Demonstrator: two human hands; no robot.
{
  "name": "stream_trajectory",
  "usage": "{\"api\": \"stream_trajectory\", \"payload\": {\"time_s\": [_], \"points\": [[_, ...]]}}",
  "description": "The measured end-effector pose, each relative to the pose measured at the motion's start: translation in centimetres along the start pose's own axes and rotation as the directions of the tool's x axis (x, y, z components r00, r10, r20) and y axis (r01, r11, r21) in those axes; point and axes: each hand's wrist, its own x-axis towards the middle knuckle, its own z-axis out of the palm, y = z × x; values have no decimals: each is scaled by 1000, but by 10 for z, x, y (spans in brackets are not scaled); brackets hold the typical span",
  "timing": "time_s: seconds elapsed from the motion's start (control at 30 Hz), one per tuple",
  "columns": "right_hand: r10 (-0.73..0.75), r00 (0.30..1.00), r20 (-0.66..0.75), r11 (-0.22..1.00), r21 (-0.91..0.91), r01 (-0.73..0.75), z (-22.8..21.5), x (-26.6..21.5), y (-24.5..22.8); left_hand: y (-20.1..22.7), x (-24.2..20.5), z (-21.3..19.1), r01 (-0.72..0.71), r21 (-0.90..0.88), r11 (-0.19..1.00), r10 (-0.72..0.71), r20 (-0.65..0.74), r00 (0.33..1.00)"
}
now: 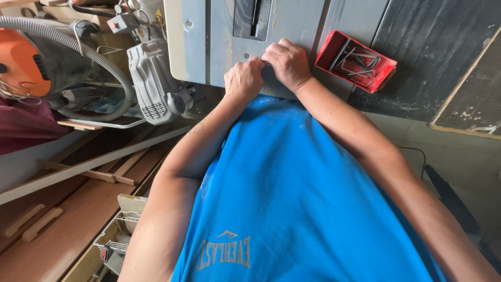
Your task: Inserting small metal pins into the plate of a table saw to adjust or assemble components.
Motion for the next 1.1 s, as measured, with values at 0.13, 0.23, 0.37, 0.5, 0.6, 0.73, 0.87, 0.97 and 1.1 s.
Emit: {"api": "stream_trajectory", "payload": {"time_s": [0.13, 0.23, 0.37, 0.5, 0.6, 0.73, 0.87, 0.97, 1.1], "points": [[-18, 1000, -9, 1000, -7, 18, 0, 3, -1, 10, -6, -6, 69, -58, 996, -68, 15, 998], [28, 999, -28, 1000, -4, -28, -6, 0, -3, 21, -13, -15, 70, -34, 997, -64, 138, 988], [60, 998, -13, 998, 37, -59, -3, -4, 3, 17, -8, -11, 55, 13, 998, -56, 98, 994], [127, 992, -5, 978, 167, -124, 3, -9, 3, -8, -1, -2, -150, 133, 980, 155, -33, 987], [160, 987, -21, 959, 241, -150, -3, -11, -1, -20, -3, -1, -351, 80, 933, 360, -196, 912], [300, 954, 26, 922, 247, -296, 6, -29, -13, 3, -28, -30, -273, 175, 946, 320, -361, 876], [400, 915, 49, 847, 362, -390, -16, -21, -36, 14, -43, -22, -39, -462, 886, -79, -234, 969], [411, 911, 30, 853, 340, -396, -22, -15, -42, 27, -51, -23, -29, -717, 696, -47, -86, 995], [410, 908, 89, 824, 390, -410, -27, -21, -39, 31, -49, -32, -51, -684, 728, 0, -74, 997]]}}
